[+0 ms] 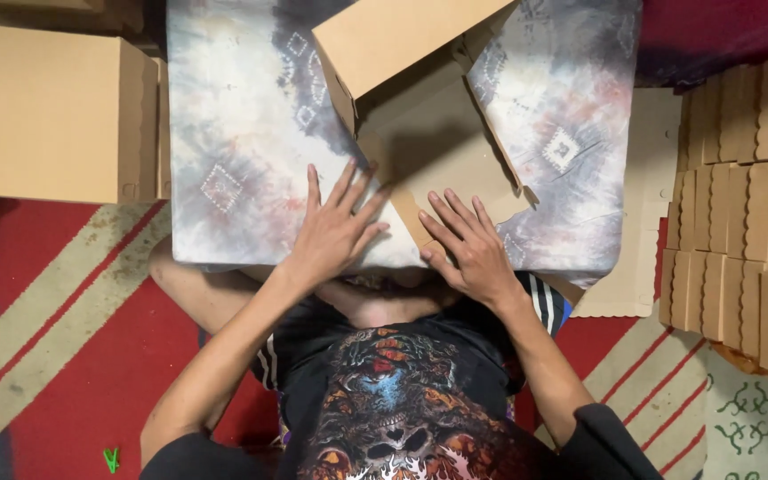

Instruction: Folding and assembling a cardboard box from a flat pre-cut sheet.

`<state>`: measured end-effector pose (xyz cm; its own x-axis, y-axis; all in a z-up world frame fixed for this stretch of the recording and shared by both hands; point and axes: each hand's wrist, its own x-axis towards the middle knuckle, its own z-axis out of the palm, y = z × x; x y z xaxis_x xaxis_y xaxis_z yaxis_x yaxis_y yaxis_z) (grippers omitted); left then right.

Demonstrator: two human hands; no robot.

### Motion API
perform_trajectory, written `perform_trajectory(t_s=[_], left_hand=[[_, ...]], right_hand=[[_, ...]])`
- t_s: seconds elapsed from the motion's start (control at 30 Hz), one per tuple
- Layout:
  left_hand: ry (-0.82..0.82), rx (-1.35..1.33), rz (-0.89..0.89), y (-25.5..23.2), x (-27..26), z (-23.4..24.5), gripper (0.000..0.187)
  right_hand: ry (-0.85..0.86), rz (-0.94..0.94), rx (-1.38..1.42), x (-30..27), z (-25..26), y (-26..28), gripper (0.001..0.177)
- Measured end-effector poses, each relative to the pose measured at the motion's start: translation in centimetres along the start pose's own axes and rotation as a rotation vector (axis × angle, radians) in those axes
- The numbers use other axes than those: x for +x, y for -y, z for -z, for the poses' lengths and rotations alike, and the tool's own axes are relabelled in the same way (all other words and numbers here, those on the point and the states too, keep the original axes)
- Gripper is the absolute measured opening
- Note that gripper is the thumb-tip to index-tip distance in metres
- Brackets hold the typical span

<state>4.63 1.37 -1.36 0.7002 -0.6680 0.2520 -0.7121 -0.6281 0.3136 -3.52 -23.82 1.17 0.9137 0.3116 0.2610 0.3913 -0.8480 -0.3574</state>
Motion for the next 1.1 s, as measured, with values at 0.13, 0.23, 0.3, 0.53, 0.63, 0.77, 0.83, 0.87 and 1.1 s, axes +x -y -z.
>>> perform_trajectory(t_s=[0.13,0.23,0.3,0.53,0.63,0.77,0.83,0.87,1.1], left_hand=[[-0.041,-0.014,0.015,0.9,2.0,1.8,0.042],[-0.047,0.048,-0.001,0.9,2.2,1.2,0.048],[-0.101,0.106,0.022,0.4,2.2,1.1,0.049],[-0.144,0.239,0.075,-2.5,2.7,3.3,0.036],[0.11,0.252,0.152,-4.0,1.6,3.3,0.031],[-0.176,0.269,-0.058,-4.2,-1.8,0.4,0.037],[-0.151,0.256,-0.07,-4.8,-2.6,1.3,0.039],[-0.149,0.252,-0.078,-4.8,-2.9,1.3,0.039],[-0.427,0.194,-0.132,-5.3,-1.6,3.9,0.024]], right_hand=[[-0.09,-0.063,-0.051,0.8,-0.7,1.3,0.047],[-0.12,-0.095,-0.135,1.6,-0.9,1.7,0.045],[-0.062,-0.104,-0.152,1.9,-0.5,1.8,0.04],[0.099,-0.142,-0.155,2.3,1.3,2.8,0.033],[0.081,-0.13,-0.191,1.6,0.4,1.6,0.036],[0.036,0.034,-0.207,1.9,2.2,0.9,0.035],[0.027,0.123,-0.205,2.1,2.8,1.1,0.033],[-0.037,0.191,-0.242,2.0,2.3,0.7,0.03],[-0.27,0.414,-0.365,2.2,2.2,-0.9,0.024]])
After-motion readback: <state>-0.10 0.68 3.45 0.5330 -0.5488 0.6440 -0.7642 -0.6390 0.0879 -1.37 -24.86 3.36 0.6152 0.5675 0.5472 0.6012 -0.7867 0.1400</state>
